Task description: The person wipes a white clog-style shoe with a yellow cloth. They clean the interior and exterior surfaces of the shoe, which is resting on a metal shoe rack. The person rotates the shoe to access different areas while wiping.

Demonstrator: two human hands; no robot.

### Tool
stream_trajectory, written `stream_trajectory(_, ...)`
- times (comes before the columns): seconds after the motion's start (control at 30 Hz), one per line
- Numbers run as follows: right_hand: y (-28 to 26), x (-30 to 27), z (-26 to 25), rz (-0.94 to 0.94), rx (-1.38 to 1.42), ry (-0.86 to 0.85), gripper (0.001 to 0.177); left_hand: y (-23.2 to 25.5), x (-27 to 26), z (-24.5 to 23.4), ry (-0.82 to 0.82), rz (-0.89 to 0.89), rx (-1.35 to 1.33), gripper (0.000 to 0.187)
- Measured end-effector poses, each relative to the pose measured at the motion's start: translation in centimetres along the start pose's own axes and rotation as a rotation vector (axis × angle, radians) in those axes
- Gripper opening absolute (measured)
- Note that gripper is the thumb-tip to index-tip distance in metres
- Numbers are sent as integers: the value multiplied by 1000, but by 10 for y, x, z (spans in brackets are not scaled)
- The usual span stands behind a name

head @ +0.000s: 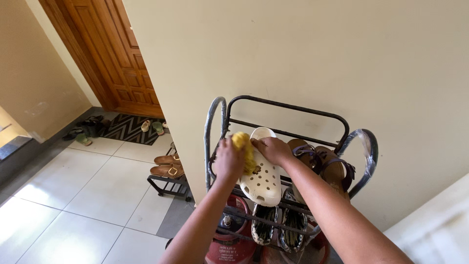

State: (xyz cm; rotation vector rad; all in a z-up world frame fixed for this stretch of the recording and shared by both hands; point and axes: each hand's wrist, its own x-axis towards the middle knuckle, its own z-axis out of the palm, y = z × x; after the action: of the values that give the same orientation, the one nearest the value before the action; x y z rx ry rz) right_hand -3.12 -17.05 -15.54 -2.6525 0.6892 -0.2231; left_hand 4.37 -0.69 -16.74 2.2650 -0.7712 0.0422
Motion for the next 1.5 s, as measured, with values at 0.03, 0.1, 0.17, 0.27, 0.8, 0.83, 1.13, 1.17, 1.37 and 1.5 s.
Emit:
stream_trajectory(0.03,0,2,3,3,2,-11,64,-1,-2,2,-50,5,7,59)
stream_trajectory(0.1,-2,2,9,-20,-11,-31,62,-1,-5,3,-149,14,18,60)
stream_trajectory(0.17,-3,3,6,-70,-41,-44,62,-5,-4,-4,-244,-35,25,57)
stream_trajectory(0.27,-11,0,-1,39,-95,-150,74,-12,11,-21,-380,-75,74,51)
stream_trajectory(0.8,-13,-6,-5,-35,-41,11,75,-30,-8,-35,-234,-136,-149,44)
stream_trajectory(0.83,-14,-4,-4,-15,-68,-4,76,-25,-11,-35,-212,-158,-130,45)
stream_trajectory(1.13,-16,-10,-3,17,-54,31,72,-15,-21,-46,-420,-169,-224,45)
stream_trajectory(1.17,-16,-9,-3,-1,-35,52,72,-14,-23,-45,-307,-175,-184,45)
stream_trajectory(1.37,-6,3,6,-50,-55,109,74,-14,-36,-18,-254,-170,-31,55)
stream_trajectory(1.5,-2,3,11,45,-62,17,74,-24,-32,-37,-428,-237,-108,73)
